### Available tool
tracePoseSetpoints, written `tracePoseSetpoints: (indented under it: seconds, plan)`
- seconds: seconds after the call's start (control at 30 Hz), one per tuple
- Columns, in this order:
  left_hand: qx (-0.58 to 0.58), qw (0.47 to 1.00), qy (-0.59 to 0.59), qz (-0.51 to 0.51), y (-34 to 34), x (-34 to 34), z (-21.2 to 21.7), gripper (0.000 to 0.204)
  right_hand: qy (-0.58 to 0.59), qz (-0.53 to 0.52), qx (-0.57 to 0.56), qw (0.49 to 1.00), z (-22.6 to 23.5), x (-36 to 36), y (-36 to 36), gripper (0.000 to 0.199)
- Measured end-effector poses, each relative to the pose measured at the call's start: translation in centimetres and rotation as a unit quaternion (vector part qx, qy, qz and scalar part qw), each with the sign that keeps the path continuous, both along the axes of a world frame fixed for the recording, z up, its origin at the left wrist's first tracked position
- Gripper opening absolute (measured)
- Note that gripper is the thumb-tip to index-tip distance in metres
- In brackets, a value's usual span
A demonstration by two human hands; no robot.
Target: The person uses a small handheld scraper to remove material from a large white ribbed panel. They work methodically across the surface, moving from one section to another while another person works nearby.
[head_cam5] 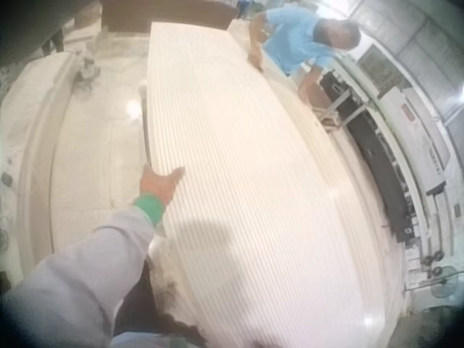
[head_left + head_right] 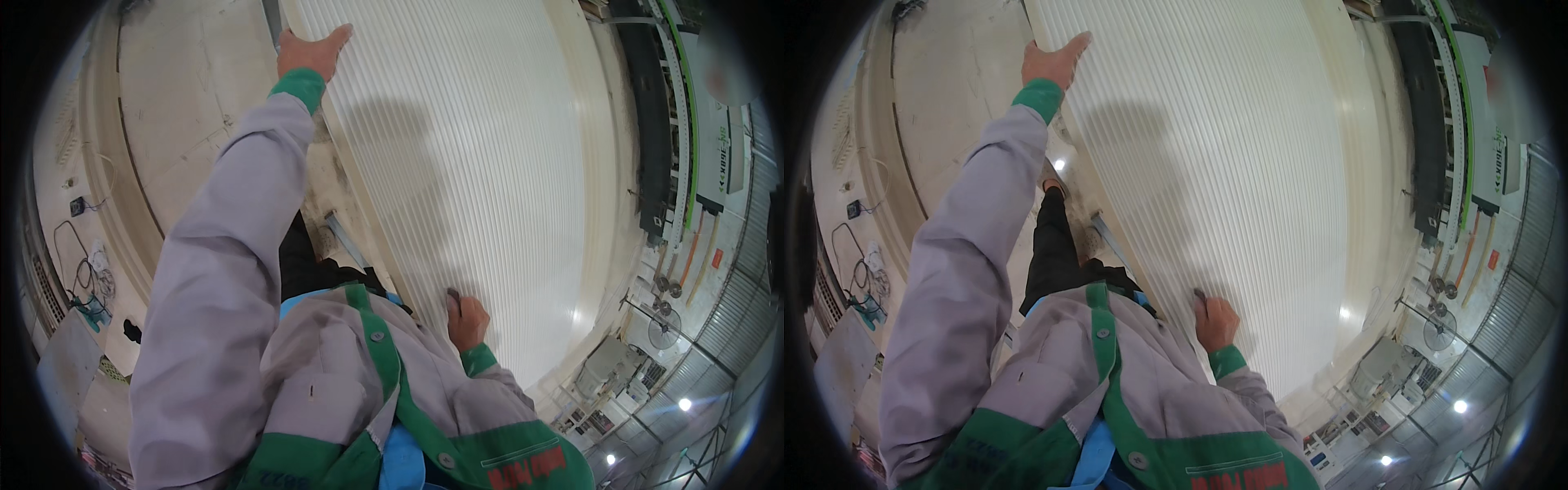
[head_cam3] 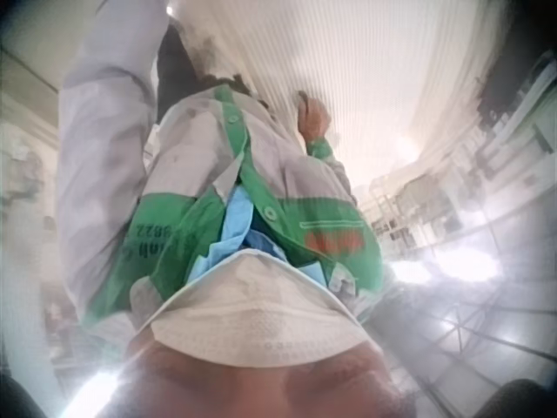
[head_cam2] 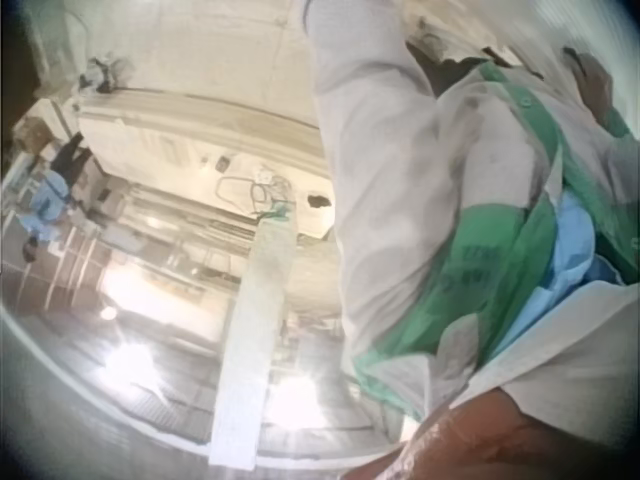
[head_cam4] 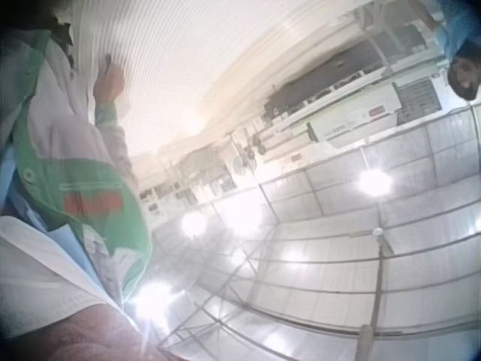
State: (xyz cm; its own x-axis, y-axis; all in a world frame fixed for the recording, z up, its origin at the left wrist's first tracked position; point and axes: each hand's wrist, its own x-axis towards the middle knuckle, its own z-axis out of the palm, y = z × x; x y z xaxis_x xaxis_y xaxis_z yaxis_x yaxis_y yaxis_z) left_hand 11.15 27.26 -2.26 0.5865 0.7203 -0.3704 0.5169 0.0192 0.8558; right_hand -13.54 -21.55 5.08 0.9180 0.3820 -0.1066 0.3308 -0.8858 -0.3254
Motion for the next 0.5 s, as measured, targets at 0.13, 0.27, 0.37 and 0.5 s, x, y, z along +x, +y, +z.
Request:
tracePoseSetpoints:
  seconds: [0.13, 0.27, 0.37, 0.5]
  plan:
    - [-0.015, 1.0, 0.003, 0.01, -0.4, 0.0, 0.1, 0.114, -0.033, 0.037, 0.026, 0.998, -0.5, 5.2, 5.3, 0.019]
    - [0.01, 0.999, 0.001, 0.045, -0.7, 0.1, 0.2, 0.099, -0.041, 0.05, -0.031, 0.997, -1.1, 13.0, 15.4, 0.019]
    - [-0.017, 0.999, -0.03, 0.041, -0.5, 0.0, 0.5, 0.107, -0.034, 0.075, 0.008, 0.997, -1.5, 21.2, 25.0, 0.029]
    - [0.003, 0.999, -0.024, 0.027, 0.0, 0.0, 1.0, 0.111, -0.01, 0.07, -0.063, 0.996, -2.1, 32.8, 38.1, 0.043]
